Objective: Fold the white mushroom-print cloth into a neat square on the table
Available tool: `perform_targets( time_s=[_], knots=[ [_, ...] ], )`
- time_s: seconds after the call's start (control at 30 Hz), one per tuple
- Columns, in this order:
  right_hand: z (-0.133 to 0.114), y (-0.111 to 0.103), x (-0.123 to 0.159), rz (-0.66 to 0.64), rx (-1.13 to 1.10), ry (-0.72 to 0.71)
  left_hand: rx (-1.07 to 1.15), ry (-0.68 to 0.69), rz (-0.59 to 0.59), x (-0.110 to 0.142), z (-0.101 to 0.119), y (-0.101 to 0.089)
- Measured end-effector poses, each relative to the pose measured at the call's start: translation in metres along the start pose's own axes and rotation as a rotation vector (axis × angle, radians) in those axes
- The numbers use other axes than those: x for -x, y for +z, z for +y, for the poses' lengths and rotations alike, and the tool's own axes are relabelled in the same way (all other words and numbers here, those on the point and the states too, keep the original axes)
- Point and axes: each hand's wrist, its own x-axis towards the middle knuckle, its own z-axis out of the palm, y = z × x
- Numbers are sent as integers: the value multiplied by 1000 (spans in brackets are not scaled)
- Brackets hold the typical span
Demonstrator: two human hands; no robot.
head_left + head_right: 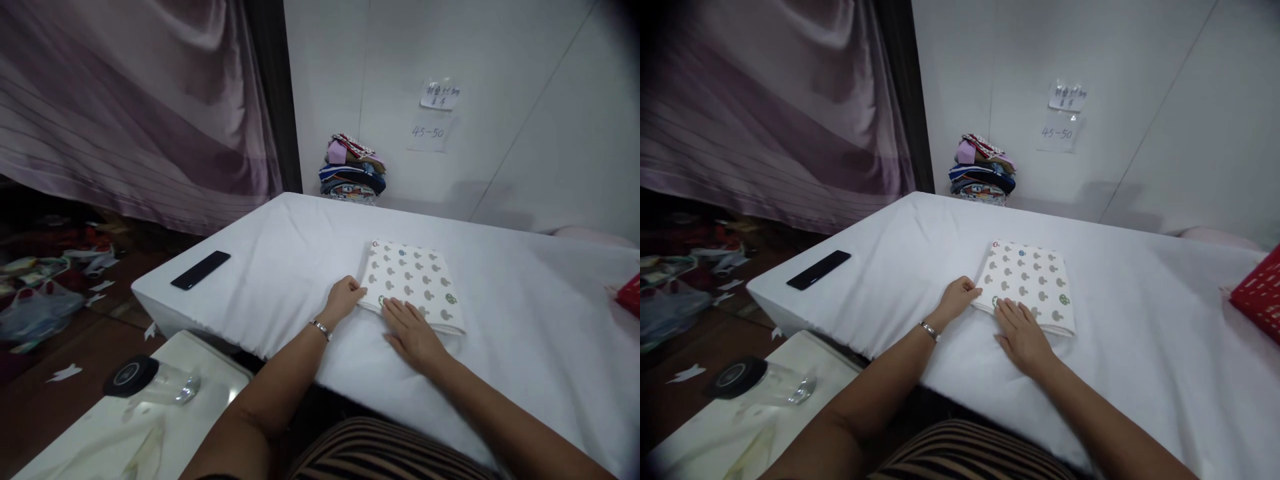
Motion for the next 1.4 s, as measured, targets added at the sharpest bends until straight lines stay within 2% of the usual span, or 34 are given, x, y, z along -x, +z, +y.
perform_targets(
  time_s=[0.17, 0.23, 0.3, 0.37, 0.43, 0.47, 0.57, 0.7, 0.77, 0.87, 0.9, 1.0, 1.13, 1.3, 1.4],
  knots=[
    [-4, 4, 4, -9, 24, -1, -53, -16, -45, 0, 0, -3],
    [-4, 5, 5, -10, 38, 9, -164, 20, 0, 3, 5, -3],
    [-4, 6, 4, -9, 53, 17, -288, 154, 81, 5, 15, -1],
    [-3, 8, 3, -16, 61, 19, -373, 364, 109, 6, 27, 4],
    [-4, 11, 3, -35, 56, 24, -436, 538, 46, 3, 36, 12],
    [-4, 12, 4, -45, 47, 32, -471, 575, -2, 1, 39, 17],
    [-4, 10, 6, -82, -23, 61, -567, 529, -115, -5, 38, 28],
    [11, -12, 3, -129, -247, 101, -599, 476, -121, -6, 27, 35],
    [31, -24, -5, -61, -316, 213, -598, 474, -115, -5, 24, 35],
    [69, -29, -16, 61, -254, 425, -594, 457, -125, -3, 25, 33],
    [81, -25, -17, 62, -205, 506, -591, 447, -130, -3, 25, 33],
    [102, -7, -14, -46, -88, 689, -584, 424, -143, -4, 25, 34],
    [101, 9, -6, -150, -17, 734, -584, 400, -168, -5, 25, 33],
    [98, -1, -11, -213, -3, 731, -621, 309, -328, -19, 52, 23],
    [103, -9, -21, -236, -14, 738, -643, 300, -241, -37, 67, 27]
  ],
)
